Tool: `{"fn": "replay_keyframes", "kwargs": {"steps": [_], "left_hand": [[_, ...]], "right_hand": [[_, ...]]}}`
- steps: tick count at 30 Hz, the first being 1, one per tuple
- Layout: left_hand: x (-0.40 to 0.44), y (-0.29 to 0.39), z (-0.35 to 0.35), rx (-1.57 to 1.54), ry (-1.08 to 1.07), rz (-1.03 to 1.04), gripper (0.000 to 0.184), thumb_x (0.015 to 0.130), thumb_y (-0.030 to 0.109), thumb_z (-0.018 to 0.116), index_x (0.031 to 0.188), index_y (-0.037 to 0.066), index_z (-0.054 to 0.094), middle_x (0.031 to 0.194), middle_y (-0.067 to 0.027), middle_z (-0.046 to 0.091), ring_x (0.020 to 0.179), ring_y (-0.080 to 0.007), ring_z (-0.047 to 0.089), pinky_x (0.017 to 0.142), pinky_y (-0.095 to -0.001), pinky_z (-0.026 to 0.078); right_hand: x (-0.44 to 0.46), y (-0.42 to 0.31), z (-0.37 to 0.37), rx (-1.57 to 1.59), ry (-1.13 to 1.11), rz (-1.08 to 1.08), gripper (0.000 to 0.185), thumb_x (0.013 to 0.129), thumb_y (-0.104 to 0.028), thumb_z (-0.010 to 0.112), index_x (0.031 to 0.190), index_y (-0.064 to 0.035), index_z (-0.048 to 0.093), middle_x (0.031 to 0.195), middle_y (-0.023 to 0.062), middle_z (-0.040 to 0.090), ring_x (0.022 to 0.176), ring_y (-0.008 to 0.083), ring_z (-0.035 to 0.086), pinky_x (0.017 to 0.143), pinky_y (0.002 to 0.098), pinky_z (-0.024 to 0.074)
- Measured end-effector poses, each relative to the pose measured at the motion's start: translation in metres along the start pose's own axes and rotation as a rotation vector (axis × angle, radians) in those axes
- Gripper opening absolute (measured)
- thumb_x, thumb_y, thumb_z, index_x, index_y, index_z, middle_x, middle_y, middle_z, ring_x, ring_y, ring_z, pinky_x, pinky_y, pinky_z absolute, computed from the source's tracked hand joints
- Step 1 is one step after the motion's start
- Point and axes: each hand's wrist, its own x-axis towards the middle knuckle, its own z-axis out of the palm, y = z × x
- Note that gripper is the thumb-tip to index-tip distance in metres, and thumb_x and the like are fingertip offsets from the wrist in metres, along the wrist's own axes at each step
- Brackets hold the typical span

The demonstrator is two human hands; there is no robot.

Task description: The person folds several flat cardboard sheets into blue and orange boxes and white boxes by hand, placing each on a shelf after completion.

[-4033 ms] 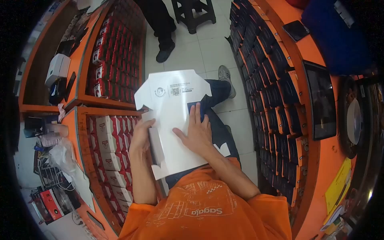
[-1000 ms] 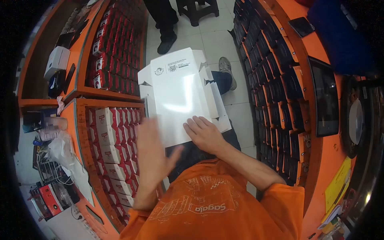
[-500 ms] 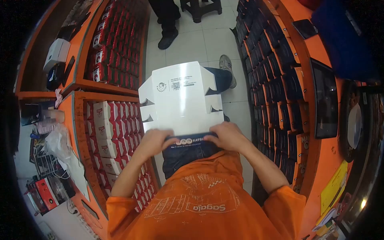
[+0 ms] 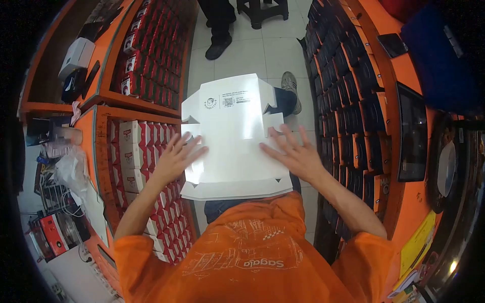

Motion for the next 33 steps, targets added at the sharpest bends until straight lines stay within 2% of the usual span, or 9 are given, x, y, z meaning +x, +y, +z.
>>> {"fn": "replay_keyframes", "kwargs": {"steps": [7,16,19,23,25,27,30,32,33], "left_hand": [[0.019,0.001,-0.030,-0.456,0.225,0.284,0.022,0.087,0.013,0.060,0.106,0.014,0.071,0.115,-0.0042,0.069,0.111,-0.0200,0.064,0.097,-0.0362,0.052],[-0.019,0.048,-0.037,-0.710,0.273,0.267,0.010,0.085,0.010,0.067,0.091,0.006,0.074,0.090,-0.0125,0.072,0.078,-0.0205,0.070,0.073,-0.0346,0.056],[-0.014,0.075,-0.035,-1.063,0.045,-0.823,0.033,0.079,0.027,0.079,0.091,-0.002,0.070,0.078,-0.0119,0.071,0.071,-0.0194,0.069,0.067,-0.0326,0.054],[-0.012,0.072,0.000,-1.212,-0.026,-0.961,0.033,0.081,0.026,0.077,0.095,-0.002,0.069,0.078,-0.0121,0.071,0.069,-0.0190,0.068,0.067,-0.0327,0.053],[-0.023,0.071,-0.013,-1.234,-0.004,-0.873,0.036,0.080,0.024,0.078,0.102,-0.002,0.068,0.097,-0.0152,0.070,0.086,-0.0207,0.067,0.075,-0.0325,0.052],[-0.042,0.060,-0.017,-0.957,0.046,-0.629,0.035,0.082,0.023,0.075,0.107,-0.001,0.066,0.109,-0.0163,0.065,0.096,-0.0215,0.064,0.079,-0.0330,0.051],[-0.067,0.059,-0.002,-0.597,0.009,-0.501,0.041,0.092,0.020,0.063,0.128,0.003,0.055,0.135,-0.0175,0.049,0.121,-0.0244,0.051,0.092,-0.0366,0.048],[-0.062,0.061,0.002,-1.603,0.270,-1.088,0.047,0.096,0.020,0.056,0.139,0.005,0.044,0.133,-0.0172,0.052,0.117,-0.0249,0.055,0.094,-0.0378,0.048],[-0.063,0.056,0.005,-1.819,0.031,-1.220,0.056,0.096,0.023,0.058,0.144,0.005,0.036,0.134,-0.0180,0.052,0.115,-0.0254,0.057,0.095,-0.0381,0.048]], "right_hand": [[0.016,0.025,-0.024,0.388,-0.053,-0.367,0.037,0.086,-0.016,0.054,0.121,-0.0182,0.064,0.138,-0.0035,0.054,0.131,0.0165,0.047,0.117,0.0551,0.0167],[-0.037,-0.015,-0.012,1.288,-0.062,0.064,0.024,0.073,-0.010,0.075,0.097,-0.0122,0.073,0.098,0.0033,0.072,0.095,0.0167,0.067,0.096,0.0432,0.0366],[-0.027,-0.039,-0.006,1.281,-0.148,0.710,0.021,0.089,-0.021,0.067,0.087,0.0000,0.070,0.080,0.0071,0.069,0.075,0.0157,0.062,0.075,0.0312,0.0460],[-0.005,-0.016,0.004,1.370,-0.503,0.870,0.033,0.090,-0.027,0.068,0.090,0.0052,0.068,0.075,0.0060,0.065,0.075,0.0081,0.055,0.065,0.0268,0.0483],[-0.011,0.043,0.008,1.356,-0.622,0.221,0.041,0.092,-0.032,0.063,0.098,0.0081,0.066,0.087,0.0102,0.070,0.077,0.0161,0.066,0.068,0.0312,0.0517],[-0.003,0.074,-0.001,1.694,-0.444,0.548,0.047,0.093,-0.041,0.059,0.096,0.0054,0.066,0.088,0.0098,0.069,0.081,0.0186,0.067,0.070,0.0294,0.0512],[0.056,0.064,-0.001,1.039,-0.115,0.477,0.060,0.081,-0.035,0.076,0.124,-0.0005,0.052,0.110,0.0146,0.064,0.101,0.0232,0.062,0.086,0.0352,0.0492],[0.093,0.041,0.016,0.911,-0.052,0.268,0.082,0.074,-0.034,0.081,0.138,-0.0028,0.039,0.112,0.0215,0.064,0.107,0.0363,0.061,0.095,0.0420,0.0465],[0.112,0.029,0.010,0.829,-0.193,0.326,0.073,0.074,-0.033,0.080,0.131,-0.0024,0.047,0.108,0.0207,0.065,0.103,0.0372,0.063,0.092,0.0424,0.0478]]}}
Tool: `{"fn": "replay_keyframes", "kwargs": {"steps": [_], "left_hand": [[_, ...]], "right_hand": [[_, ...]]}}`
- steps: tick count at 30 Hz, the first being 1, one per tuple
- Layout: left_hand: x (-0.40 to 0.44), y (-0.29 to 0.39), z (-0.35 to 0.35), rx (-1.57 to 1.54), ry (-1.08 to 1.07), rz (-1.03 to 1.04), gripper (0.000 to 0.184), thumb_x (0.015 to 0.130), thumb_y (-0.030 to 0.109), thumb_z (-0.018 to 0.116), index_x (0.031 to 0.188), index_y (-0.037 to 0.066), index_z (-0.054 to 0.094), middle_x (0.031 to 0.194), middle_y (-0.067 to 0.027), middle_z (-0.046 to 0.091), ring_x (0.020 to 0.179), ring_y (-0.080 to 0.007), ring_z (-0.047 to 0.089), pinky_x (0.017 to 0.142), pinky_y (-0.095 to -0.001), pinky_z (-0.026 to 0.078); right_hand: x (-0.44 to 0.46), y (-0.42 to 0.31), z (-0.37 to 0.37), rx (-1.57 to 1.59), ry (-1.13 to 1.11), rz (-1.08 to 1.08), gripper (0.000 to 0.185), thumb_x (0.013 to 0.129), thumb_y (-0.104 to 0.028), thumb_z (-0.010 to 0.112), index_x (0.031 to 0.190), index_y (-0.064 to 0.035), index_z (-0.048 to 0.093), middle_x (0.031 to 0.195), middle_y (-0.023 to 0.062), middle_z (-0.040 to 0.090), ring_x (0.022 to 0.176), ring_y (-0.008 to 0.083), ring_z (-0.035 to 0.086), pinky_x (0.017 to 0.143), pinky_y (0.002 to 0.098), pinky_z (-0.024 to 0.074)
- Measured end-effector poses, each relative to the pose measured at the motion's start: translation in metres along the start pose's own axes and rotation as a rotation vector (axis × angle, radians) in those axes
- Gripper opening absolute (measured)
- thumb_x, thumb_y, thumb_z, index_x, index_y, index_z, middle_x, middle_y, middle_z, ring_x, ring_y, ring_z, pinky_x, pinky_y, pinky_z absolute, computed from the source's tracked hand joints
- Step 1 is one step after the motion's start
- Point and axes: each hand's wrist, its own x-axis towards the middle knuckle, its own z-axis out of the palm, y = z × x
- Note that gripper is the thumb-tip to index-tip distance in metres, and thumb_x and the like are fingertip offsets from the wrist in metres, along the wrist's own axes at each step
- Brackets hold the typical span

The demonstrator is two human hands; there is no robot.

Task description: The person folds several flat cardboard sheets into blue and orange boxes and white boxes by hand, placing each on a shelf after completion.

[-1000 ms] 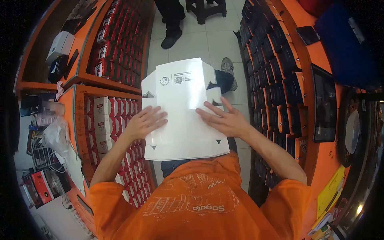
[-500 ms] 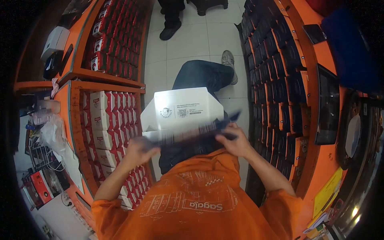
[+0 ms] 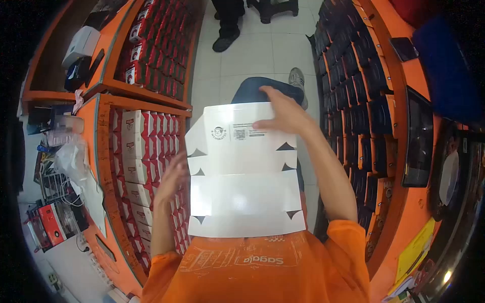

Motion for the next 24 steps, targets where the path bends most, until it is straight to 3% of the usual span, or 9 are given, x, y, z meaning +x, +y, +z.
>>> {"fn": "replay_keyframes", "kwargs": {"steps": [3,6,9,15,17,19,21,23,24], "left_hand": [[0.000,-0.006,0.037,0.366,-0.115,0.145,0.038,0.092,0.021,0.064,0.122,-0.002,0.059,0.110,-0.0118,0.066,0.100,-0.0166,0.062,0.086,-0.0326,0.051],[-0.005,0.004,0.056,0.134,0.031,0.019,0.028,0.090,0.017,0.067,0.108,-0.003,0.066,0.097,-0.0070,0.069,0.088,-0.0128,0.064,0.076,-0.0288,0.052],[0.004,-0.014,0.047,0.095,0.026,0.068,0.024,0.087,0.011,0.067,0.106,-0.003,0.067,0.095,-0.0064,0.070,0.082,-0.0116,0.065,0.070,-0.0270,0.052],[0.013,-0.036,0.047,-0.085,0.092,0.172,0.021,0.086,0.005,0.063,0.105,-0.002,0.066,0.096,-0.0068,0.070,0.082,-0.0106,0.064,0.072,-0.0258,0.052],[0.011,-0.033,0.038,-0.193,0.064,0.132,0.021,0.086,0.006,0.064,0.105,-0.003,0.065,0.095,-0.0061,0.070,0.083,-0.0106,0.065,0.074,-0.0266,0.052],[0.013,-0.039,0.026,-0.172,0.057,0.022,0.028,0.088,0.010,0.064,0.112,-0.003,0.060,0.100,-0.0079,0.068,0.088,-0.0129,0.065,0.076,-0.0287,0.053],[0.001,-0.041,0.023,-0.444,-0.065,0.106,0.034,0.090,0.015,0.062,0.118,-0.003,0.056,0.106,-0.0109,0.066,0.095,-0.0174,0.066,0.080,-0.0327,0.054],[-0.014,-0.067,0.016,-0.473,-0.034,0.020,0.045,0.088,0.015,0.062,0.127,-0.004,0.050,0.114,-0.0138,0.063,0.102,-0.0235,0.064,0.087,-0.0368,0.052],[-0.020,-0.072,0.022,-0.421,0.020,-0.061,0.048,0.087,0.014,0.062,0.129,-0.005,0.049,0.116,-0.0140,0.062,0.104,-0.0245,0.063,0.090,-0.0374,0.051]], "right_hand": [[0.015,-0.048,-0.026,-0.136,-0.225,0.080,0.049,0.074,-0.029,0.078,0.111,-0.0026,0.060,0.100,0.0175,0.068,0.092,0.0365,0.065,0.085,0.0431,0.0498],[-0.011,-0.093,-0.051,-0.373,-0.339,-0.160,0.015,0.076,-0.019,0.072,0.079,-0.0057,0.067,0.089,0.0104,0.070,0.079,0.0276,0.066,0.073,0.0409,0.0509],[-0.074,-0.117,-0.026,-0.442,-0.251,-0.567,0.038,0.081,-0.017,0.061,0.119,-0.0162,0.065,0.120,0.0047,0.064,0.101,0.0224,0.064,0.084,0.0387,0.0524],[-0.109,-0.048,0.042,-0.295,-0.201,-0.588,0.045,0.084,-0.016,0.062,0.128,-0.0203,0.060,0.134,0.0026,0.058,0.125,0.0250,0.053,0.106,0.0459,0.0398],[-0.096,-0.046,0.026,0.088,-0.283,-0.430,0.058,0.075,-0.005,0.065,0.131,-0.0159,0.056,0.135,0.0031,0.057,0.125,0.0250,0.053,0.111,0.0460,0.0316],[-0.088,-0.028,0.012,0.178,-0.133,-0.339,0.063,0.075,-0.004,0.068,0.135,-0.0109,0.050,0.130,0.0090,0.060,0.120,0.0263,0.056,0.108,0.0417,0.0371],[-0.085,-0.021,0.001,0.766,0.355,0.185,0.057,0.084,-0.010,0.069,0.136,-0.0033,0.047,0.124,0.0155,0.061,0.112,0.0234,0.060,0.097,0.0353,0.0459],[-0.110,0.021,0.034,0.714,0.187,0.390,0.054,0.090,-0.014,0.067,0.135,0.0034,0.044,0.113,0.0160,0.064,0.100,0.0178,0.062,0.085,0.0295,0.0500],[-0.110,-0.002,0.015,0.657,-0.136,0.676,0.048,0.091,-0.015,0.066,0.131,0.0043,0.048,0.104,0.0109,0.067,0.093,0.0136,0.063,0.082,0.0279,0.0502]]}}
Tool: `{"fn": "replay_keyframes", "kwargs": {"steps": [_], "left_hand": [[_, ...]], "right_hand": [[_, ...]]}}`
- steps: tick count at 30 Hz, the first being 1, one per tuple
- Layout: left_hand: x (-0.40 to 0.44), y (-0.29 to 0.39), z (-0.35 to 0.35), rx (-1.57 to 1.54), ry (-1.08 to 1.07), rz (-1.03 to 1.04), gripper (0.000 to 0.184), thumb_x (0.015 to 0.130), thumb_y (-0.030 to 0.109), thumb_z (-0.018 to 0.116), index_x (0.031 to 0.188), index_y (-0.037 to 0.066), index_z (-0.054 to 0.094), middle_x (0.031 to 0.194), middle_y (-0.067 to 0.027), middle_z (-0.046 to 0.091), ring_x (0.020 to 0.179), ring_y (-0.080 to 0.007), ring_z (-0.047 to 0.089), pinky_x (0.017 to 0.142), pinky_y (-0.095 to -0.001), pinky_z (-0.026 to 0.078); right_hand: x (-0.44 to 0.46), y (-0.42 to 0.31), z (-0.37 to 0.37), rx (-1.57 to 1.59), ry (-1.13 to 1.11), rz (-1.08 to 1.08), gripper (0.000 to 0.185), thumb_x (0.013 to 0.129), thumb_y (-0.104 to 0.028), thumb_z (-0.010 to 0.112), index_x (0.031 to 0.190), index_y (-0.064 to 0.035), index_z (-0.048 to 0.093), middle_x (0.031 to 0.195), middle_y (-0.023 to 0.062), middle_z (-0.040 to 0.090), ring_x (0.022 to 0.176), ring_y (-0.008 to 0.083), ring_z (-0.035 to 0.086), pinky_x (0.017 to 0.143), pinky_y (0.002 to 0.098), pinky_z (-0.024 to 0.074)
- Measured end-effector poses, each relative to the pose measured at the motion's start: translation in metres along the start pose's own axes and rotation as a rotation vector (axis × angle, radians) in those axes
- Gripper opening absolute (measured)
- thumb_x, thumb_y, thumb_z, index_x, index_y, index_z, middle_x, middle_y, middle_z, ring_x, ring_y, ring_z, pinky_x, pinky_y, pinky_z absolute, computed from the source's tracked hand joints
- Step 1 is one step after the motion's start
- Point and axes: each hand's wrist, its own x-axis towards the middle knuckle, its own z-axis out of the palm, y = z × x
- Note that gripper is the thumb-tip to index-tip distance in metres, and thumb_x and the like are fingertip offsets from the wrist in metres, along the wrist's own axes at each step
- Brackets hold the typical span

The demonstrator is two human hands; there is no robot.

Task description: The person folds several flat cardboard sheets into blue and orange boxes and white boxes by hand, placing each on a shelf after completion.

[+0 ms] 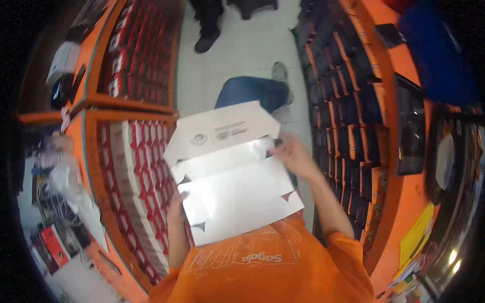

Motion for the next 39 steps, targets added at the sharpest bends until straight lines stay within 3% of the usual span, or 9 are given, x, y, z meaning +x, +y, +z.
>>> {"fn": "replay_keyframes", "kwargs": {"steps": [5,9,15,18,23,27,33,36,39], "left_hand": [[-0.004,0.021,0.071,0.180,0.119,0.054,0.064,0.085,0.018,0.068,0.136,-0.007,0.040,0.123,-0.0163,0.058,0.110,-0.0267,0.058,0.096,-0.0350,0.046],[0.044,0.036,0.130,1.017,0.387,0.579,0.052,0.087,0.022,0.069,0.121,-0.007,0.043,0.109,-0.0218,0.061,0.101,-0.0315,0.060,0.089,-0.0397,0.046],[0.033,0.069,0.130,0.893,0.165,0.477,0.075,0.082,0.026,0.074,0.133,-0.011,0.033,0.119,-0.0300,0.055,0.112,-0.0393,0.055,0.096,-0.0432,0.042],[0.008,0.060,0.131,1.349,0.650,1.005,0.086,0.074,0.024,0.080,0.141,-0.004,0.033,0.134,-0.0237,0.043,0.120,-0.0356,0.046,0.098,-0.0441,0.040],[-0.019,0.053,0.224,1.028,-0.180,0.537,0.095,0.070,0.032,0.083,0.142,-0.002,0.031,0.122,-0.0186,0.050,0.103,-0.0326,0.057,0.080,-0.0420,0.050],[0.015,0.015,0.238,1.273,-0.153,0.800,0.094,0.072,0.041,0.080,0.141,-0.001,0.032,0.115,-0.0172,0.050,0.090,-0.0326,0.060,0.071,-0.0417,0.053],[0.046,0.009,0.201,0.983,-0.363,0.569,0.083,0.076,0.031,0.078,0.139,-0.002,0.036,0.113,-0.0169,0.053,0.081,-0.0260,0.064,0.069,-0.0362,0.055],[0.054,0.012,0.190,0.604,-0.473,0.352,0.057,0.082,0.014,0.074,0.129,-0.006,0.049,0.109,-0.0154,0.062,0.083,-0.0201,0.066,0.069,-0.0303,0.057],[0.051,0.033,0.183,0.260,-0.554,-0.069,0.043,0.086,0.011,0.070,0.122,-0.007,0.055,0.101,-0.0125,0.066,0.084,-0.0199,0.067,0.069,-0.0290,0.058]], "right_hand": [[-0.024,0.005,0.043,0.427,0.188,-0.085,0.054,0.087,-0.022,0.070,0.129,0.0006,0.044,0.115,0.0152,0.060,0.106,0.0226,0.059,0.092,0.0338,0.0463],[-0.002,-0.037,0.096,0.208,0.401,-0.402,0.075,0.086,-0.020,0.068,0.139,0.0023,0.019,0.126,0.0296,0.051,0.118,0.0380,0.054,0.098,0.0422,0.0422],[0.021,-0.014,0.055,0.513,0.128,-0.147,0.064,0.092,-0.028,0.063,0.141,0.0025,0.034,0.134,0.0157,0.049,0.118,0.0208,0.051,0.101,0.0321,0.0401],[0.011,0.021,0.036,0.377,0.001,-0.180,0.072,0.096,-0.048,0.054,0.143,0.0023,0.032,0.132,0.0198,0.051,0.124,0.0239,0.048,0.103,0.0342,0.0396],[-0.016,0.035,0.041,0.879,-0.226,-0.017,0.085,0.093,-0.071,0.024,0.146,-0.0052,0.033,0.138,0.0106,0.048,0.128,0.0215,0.045,0.106,0.0344,0.0377],[-0.008,0.062,0.035,0.866,-0.357,-0.145,0.094,0.088,-0.078,0.017,0.152,-0.0104,0.023,0.144,0.0092,0.043,0.129,0.0225,0.043,0.105,0.0362,0.0371],[-0.006,0.064,0.036,0.697,-0.352,-0.342,0.078,0.098,-0.059,0.039,0.152,-0.0092,0.015,0.133,0.0104,0.049,0.114,0.0194,0.052,0.096,0.0347,0.0428],[-0.011,0.045,0.048,0.486,-0.152,-0.342,0.069,0.091,-0.003,0.062,0.148,-0.0051,0.023,0.119,0.0114,0.051,0.101,0.0163,0.054,0.089,0.0283,0.0460],[-0.014,0.040,0.047,0.382,-0.104,-0.390,0.087,0.085,-0.011,0.073,0.150,-0.0038,0.017,0.123,0.0169,0.050,0.102,0.0180,0.057,0.086,0.0306,0.0480]]}}
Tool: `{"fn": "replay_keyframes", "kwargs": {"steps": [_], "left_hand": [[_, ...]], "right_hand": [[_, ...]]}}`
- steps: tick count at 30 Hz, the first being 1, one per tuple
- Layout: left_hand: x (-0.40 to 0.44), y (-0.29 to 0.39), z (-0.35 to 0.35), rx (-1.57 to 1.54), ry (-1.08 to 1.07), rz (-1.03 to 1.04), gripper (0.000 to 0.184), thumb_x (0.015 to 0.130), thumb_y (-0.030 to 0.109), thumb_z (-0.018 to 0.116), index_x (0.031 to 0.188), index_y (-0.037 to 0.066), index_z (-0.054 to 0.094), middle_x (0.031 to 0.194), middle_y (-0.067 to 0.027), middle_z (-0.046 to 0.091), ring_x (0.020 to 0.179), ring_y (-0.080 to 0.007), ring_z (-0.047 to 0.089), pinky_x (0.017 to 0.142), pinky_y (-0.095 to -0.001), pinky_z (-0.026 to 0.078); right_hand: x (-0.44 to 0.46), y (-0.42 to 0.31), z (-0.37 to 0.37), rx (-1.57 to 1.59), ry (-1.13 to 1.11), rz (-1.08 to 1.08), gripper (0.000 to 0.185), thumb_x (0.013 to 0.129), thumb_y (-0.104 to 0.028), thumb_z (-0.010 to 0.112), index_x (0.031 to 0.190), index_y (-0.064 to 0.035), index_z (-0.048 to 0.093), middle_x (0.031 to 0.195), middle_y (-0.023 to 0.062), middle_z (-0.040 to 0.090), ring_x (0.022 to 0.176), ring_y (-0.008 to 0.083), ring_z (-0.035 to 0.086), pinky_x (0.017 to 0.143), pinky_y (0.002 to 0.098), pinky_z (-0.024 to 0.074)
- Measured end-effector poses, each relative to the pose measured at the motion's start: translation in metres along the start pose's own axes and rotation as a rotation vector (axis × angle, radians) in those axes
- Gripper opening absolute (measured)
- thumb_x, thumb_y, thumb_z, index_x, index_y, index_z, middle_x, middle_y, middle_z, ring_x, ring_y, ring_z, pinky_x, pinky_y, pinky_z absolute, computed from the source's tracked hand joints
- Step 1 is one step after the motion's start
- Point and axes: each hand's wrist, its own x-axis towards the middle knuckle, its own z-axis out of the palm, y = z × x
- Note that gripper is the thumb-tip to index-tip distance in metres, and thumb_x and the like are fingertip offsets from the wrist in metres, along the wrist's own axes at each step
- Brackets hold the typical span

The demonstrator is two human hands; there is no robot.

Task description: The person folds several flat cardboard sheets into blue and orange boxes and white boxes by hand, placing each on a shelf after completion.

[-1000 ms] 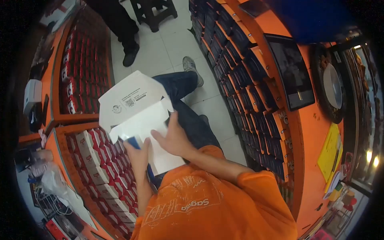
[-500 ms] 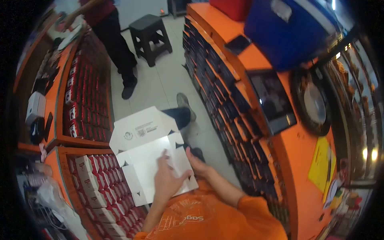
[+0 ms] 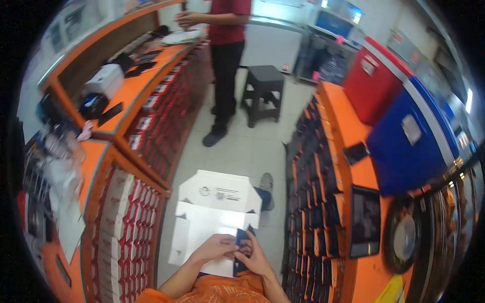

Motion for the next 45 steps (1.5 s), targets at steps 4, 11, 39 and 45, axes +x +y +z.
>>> {"fn": "replay_keyframes", "kwargs": {"steps": [4,11,39,45], "left_hand": [[0.009,-0.017,-0.010,0.105,-0.045,0.075,0.038,0.087,0.016,0.072,0.116,-0.005,0.061,0.092,-0.0099,0.068,0.080,-0.0162,0.067,0.069,-0.0255,0.057],[-0.003,0.004,0.001,0.075,0.067,0.128,0.027,0.096,0.023,0.048,0.086,0.001,0.059,0.063,-0.0075,0.059,0.048,-0.0132,0.055,0.046,-0.0262,0.046],[0.001,0.002,0.006,-0.078,0.152,0.498,0.034,0.095,0.027,0.045,0.113,0.000,0.057,0.086,-0.0047,0.061,0.067,-0.0118,0.060,0.046,-0.0249,0.048],[-0.092,0.072,0.016,0.152,0.101,0.660,0.040,0.100,0.020,0.042,0.133,-0.001,0.041,0.094,-0.0077,0.062,0.058,-0.0110,0.061,0.047,-0.0246,0.052]], "right_hand": [[0.006,-0.022,0.000,-0.322,0.049,-0.098,0.090,0.072,-0.018,0.084,0.142,0.0016,0.031,0.123,0.0172,0.053,0.111,0.0233,0.055,0.095,0.0348,0.0452],[0.007,-0.005,-0.027,0.111,0.081,-0.103,0.063,0.084,-0.011,0.070,0.135,0.0044,0.037,0.104,0.0149,0.063,0.094,0.0203,0.062,0.085,0.0327,0.0499],[0.023,0.018,-0.028,-0.003,0.008,0.165,0.023,0.097,-0.016,0.058,0.109,0.0026,0.064,0.090,0.0031,0.068,0.076,0.0111,0.062,0.069,0.0264,0.0495],[-0.001,-0.015,-0.067,-0.540,-0.033,0.173,0.033,0.092,-0.023,0.065,0.106,0.0078,0.063,0.087,0.0083,0.066,0.072,0.0138,0.062,0.062,0.0289,0.0479]]}}
